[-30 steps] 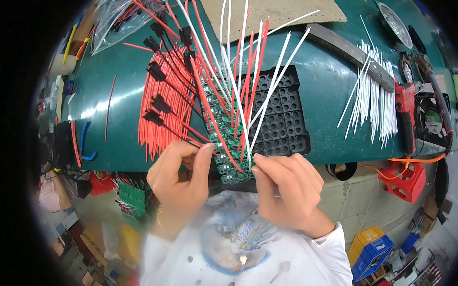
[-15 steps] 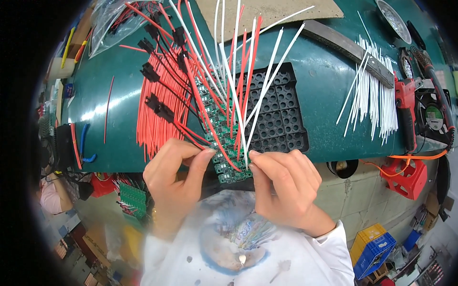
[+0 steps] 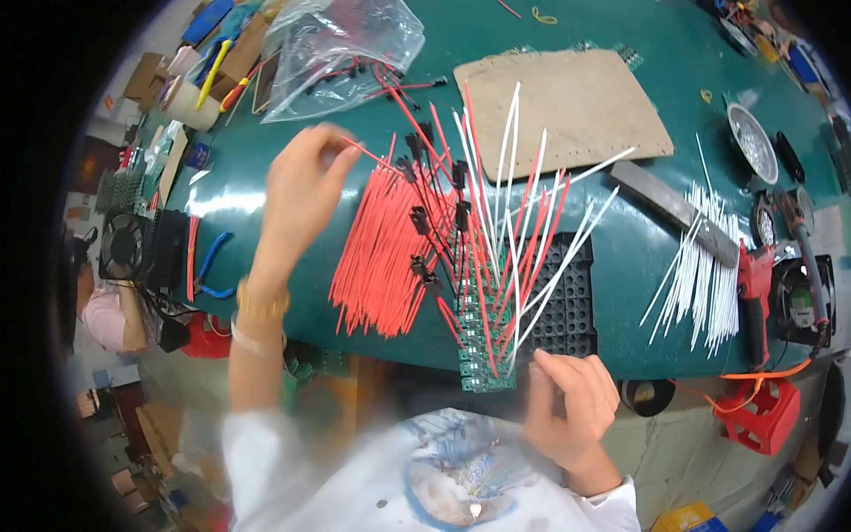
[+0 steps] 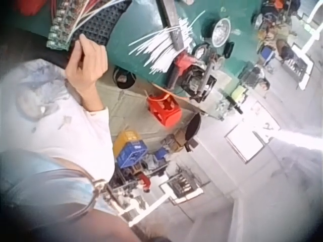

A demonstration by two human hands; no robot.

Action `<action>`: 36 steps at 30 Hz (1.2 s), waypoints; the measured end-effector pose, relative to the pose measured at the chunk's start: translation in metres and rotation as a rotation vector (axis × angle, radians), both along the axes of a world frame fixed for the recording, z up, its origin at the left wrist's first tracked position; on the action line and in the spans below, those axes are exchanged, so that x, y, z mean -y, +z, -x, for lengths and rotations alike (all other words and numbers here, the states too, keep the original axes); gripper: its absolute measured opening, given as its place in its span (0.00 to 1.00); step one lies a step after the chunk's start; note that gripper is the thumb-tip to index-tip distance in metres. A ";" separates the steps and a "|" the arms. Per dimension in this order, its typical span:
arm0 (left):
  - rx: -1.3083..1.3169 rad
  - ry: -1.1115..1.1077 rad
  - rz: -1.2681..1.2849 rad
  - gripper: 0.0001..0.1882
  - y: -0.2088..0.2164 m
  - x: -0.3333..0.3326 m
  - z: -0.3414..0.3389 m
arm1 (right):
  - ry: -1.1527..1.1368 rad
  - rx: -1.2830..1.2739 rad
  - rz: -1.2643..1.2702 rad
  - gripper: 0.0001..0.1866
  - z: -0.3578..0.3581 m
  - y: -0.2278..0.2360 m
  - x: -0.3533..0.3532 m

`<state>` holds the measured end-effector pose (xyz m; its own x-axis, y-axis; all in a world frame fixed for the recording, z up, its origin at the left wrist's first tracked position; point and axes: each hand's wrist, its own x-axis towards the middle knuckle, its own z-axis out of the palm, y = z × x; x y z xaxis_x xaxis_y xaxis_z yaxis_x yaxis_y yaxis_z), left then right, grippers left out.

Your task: The person picks up wires and inserts them into circuit boards by hand. The person then attaches connector wire harnesses to the boards.

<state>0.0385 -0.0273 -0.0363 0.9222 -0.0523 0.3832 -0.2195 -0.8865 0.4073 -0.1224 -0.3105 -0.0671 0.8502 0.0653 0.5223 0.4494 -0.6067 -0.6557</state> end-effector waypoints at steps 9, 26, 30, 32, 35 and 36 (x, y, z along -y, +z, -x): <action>0.221 0.001 -0.390 0.06 -0.041 -0.022 -0.098 | -0.052 0.032 0.011 0.14 0.001 0.003 0.004; -0.586 0.175 1.129 0.17 0.008 -0.112 0.080 | 0.074 0.004 -0.189 0.08 0.016 0.010 0.009; -0.541 -0.031 1.483 0.18 -0.007 -0.097 0.091 | 0.126 0.033 -0.148 0.13 0.015 0.011 0.000; -0.491 0.015 1.455 0.19 -0.015 -0.090 0.087 | 0.148 0.035 -0.121 0.15 0.015 0.010 -0.003; -0.466 0.116 1.232 0.20 -0.016 -0.084 0.084 | 0.145 0.031 -0.108 0.16 0.017 0.010 -0.004; -0.375 0.241 0.849 0.20 -0.013 -0.076 0.084 | 0.145 0.031 -0.105 0.16 0.017 0.010 -0.003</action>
